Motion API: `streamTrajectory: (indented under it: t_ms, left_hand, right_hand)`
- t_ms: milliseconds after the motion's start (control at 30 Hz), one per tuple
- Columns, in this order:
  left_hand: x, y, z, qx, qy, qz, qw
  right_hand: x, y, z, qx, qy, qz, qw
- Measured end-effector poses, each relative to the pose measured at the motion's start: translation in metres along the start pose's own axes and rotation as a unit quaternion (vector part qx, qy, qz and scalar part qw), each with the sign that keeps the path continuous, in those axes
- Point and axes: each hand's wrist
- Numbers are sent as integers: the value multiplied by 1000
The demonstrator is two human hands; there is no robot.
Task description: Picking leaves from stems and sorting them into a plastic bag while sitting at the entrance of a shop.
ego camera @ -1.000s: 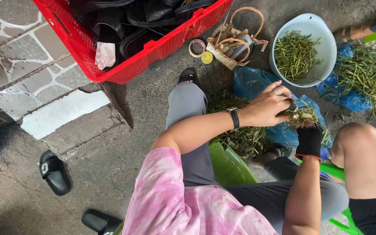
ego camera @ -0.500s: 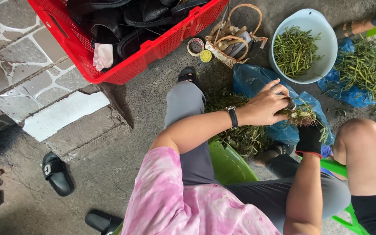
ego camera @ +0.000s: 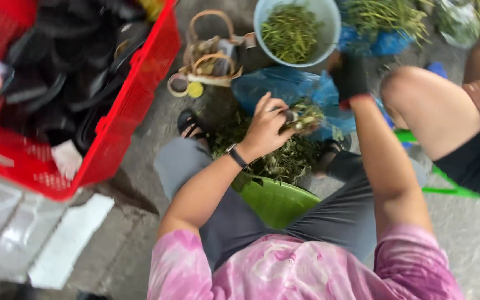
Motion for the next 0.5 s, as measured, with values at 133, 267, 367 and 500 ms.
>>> streamTrajectory:
  t_ms: [133,267,367,500]
  left_hand:
    - [4,8,0,-50,20,23,998]
    - [3,10,2,-64,21,20,998]
    - [-2,2,7,-64,-6,7,998]
    - [-8,-7,4,-22,-3,-13,1000]
  right_hand:
    - [-27,64,-45,148,15,-268,952]
    - [-33,66,-16,219,55,-206,952]
    - [-92,94,39,78,-11,-91,993]
    - [-96,81,91,21,-289,-760,582]
Point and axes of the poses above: each hand's wrist, its own z-axis away from the middle knuckle, its own y-axis out of the back of the hand, x = y × z, and after that the axes turned 8 degrees about -x, right-handed
